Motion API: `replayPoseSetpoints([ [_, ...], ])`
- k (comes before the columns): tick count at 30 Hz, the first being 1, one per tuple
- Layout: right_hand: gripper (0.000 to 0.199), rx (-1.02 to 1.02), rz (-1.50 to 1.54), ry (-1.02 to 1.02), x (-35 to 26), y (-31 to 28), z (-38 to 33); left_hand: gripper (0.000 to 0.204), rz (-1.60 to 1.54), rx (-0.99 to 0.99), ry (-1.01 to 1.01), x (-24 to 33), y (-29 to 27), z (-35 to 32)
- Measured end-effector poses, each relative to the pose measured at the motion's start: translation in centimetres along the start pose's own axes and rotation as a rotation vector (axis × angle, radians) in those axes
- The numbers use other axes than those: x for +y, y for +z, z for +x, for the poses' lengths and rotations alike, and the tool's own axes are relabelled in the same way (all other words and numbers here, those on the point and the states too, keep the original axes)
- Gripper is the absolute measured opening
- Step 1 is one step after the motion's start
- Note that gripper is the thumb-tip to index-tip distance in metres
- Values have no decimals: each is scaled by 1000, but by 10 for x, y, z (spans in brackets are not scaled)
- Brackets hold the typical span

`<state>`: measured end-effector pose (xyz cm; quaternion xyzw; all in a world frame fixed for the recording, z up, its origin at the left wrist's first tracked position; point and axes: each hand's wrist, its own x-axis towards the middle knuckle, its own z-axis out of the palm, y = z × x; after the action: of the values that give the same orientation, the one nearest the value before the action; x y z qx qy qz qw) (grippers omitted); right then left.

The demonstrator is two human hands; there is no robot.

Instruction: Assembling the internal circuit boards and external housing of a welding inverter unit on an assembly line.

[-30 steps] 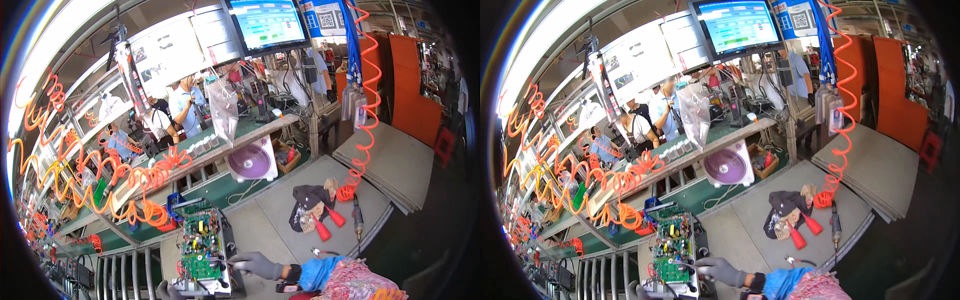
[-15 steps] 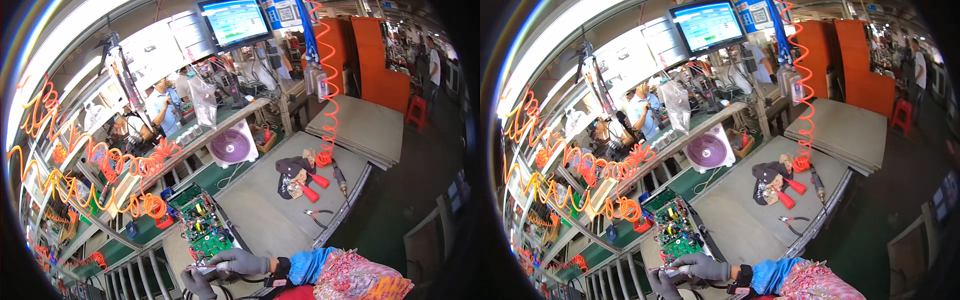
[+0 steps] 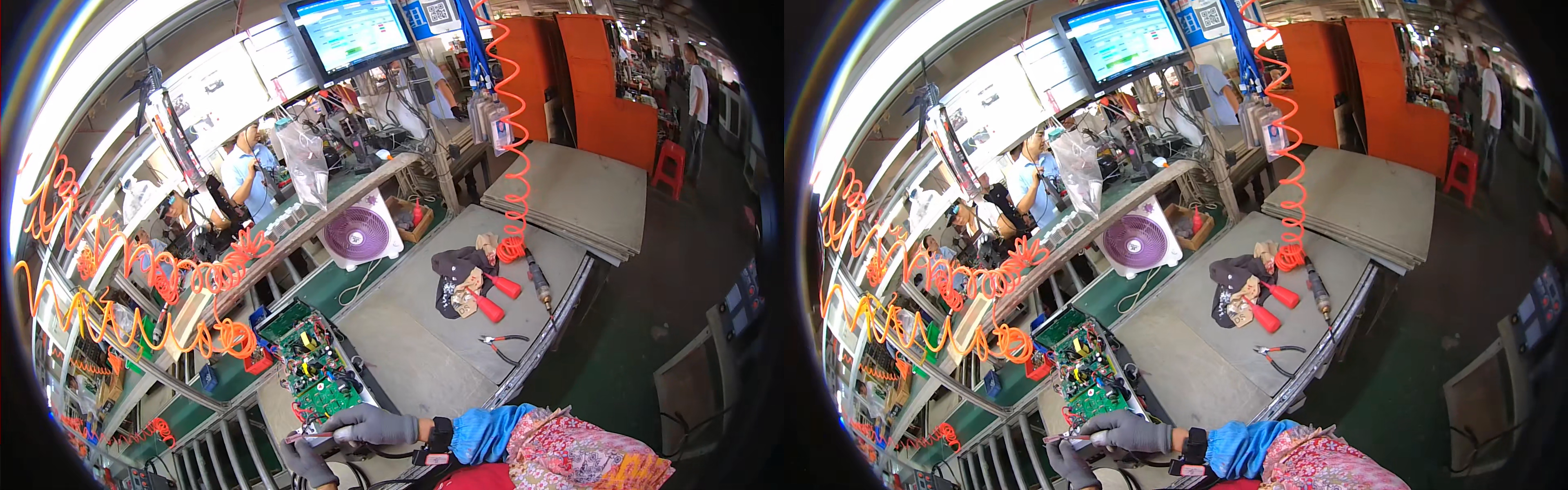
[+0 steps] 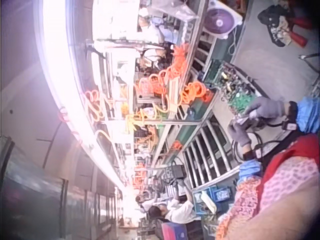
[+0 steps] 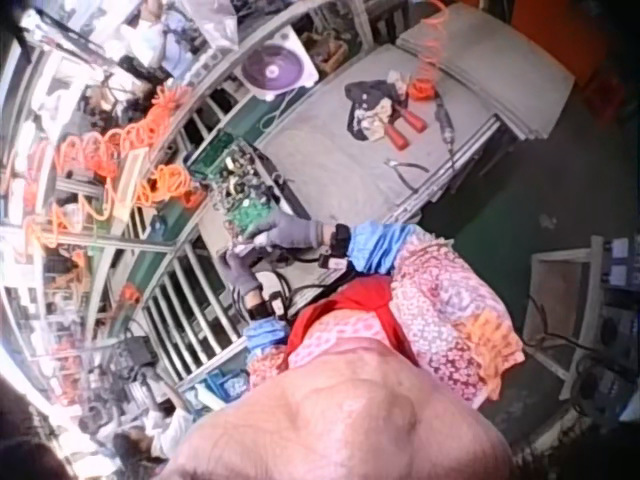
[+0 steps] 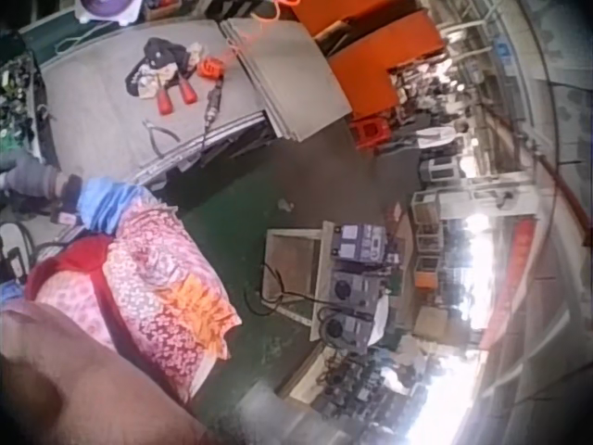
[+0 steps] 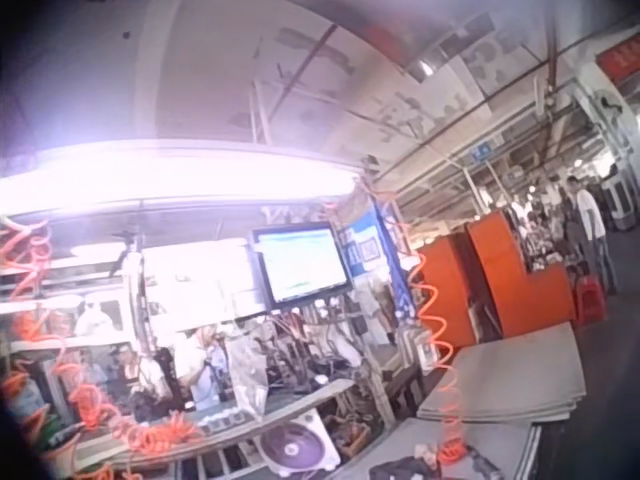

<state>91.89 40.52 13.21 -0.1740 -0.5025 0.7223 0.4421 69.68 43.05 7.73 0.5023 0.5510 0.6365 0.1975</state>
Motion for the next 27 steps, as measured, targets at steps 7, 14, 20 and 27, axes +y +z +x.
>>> replayPoseSetpoints([
  [7,33,-52,-26,-11,3,-3,4,22,67,60,3,-50,-16,7],
  [14,35,-28,23,43,13,-9,6,32,145,-8,-155,26,4,-9],
  [20,34,-26,14,54,14,-8,7,22,-44,71,-13,-21,-3,2],
  [27,30,-11,-4,42,8,-10,1,24,81,61,25,-22,-3,0],
])
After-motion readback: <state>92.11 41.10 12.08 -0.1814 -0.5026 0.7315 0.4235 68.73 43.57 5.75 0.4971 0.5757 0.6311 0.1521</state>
